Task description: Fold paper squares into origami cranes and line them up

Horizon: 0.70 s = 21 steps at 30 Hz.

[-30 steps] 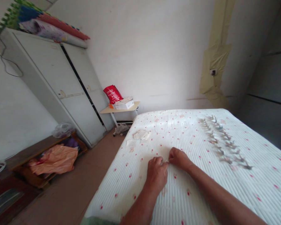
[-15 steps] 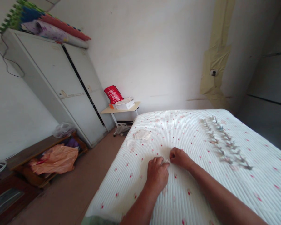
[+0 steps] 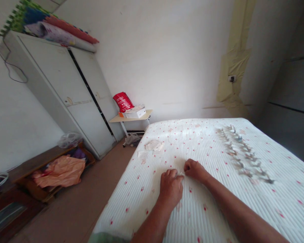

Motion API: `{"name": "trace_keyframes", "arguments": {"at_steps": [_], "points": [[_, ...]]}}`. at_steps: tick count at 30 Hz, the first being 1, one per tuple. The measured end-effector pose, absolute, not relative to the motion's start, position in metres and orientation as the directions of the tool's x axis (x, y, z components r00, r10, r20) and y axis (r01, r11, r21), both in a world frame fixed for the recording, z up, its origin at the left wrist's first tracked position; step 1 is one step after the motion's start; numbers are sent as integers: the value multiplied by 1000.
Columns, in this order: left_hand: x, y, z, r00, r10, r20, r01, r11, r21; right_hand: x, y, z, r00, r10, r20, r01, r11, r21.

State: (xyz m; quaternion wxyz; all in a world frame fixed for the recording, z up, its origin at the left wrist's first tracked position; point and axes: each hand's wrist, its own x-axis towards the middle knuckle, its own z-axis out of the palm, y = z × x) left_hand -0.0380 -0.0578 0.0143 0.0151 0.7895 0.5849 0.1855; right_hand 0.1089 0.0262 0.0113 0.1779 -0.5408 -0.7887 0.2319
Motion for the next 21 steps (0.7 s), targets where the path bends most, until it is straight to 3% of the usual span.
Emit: {"name": "trace_keyframes", "arguments": {"at_steps": [4, 10, 21], "points": [[-38, -57, 14, 242, 933, 266, 915, -311, 258, 110, 26, 14, -371, 928, 46, 733, 323, -598], [-38, -57, 13, 246, 926, 287, 913, -320, 251, 102, 15, 16, -272, 956, 108, 815, 289, -503], [-40, -57, 12, 204, 922, 330, 903, -307, 300, 103, 16, 12, -330, 934, 141, 804, 356, -476]]}}
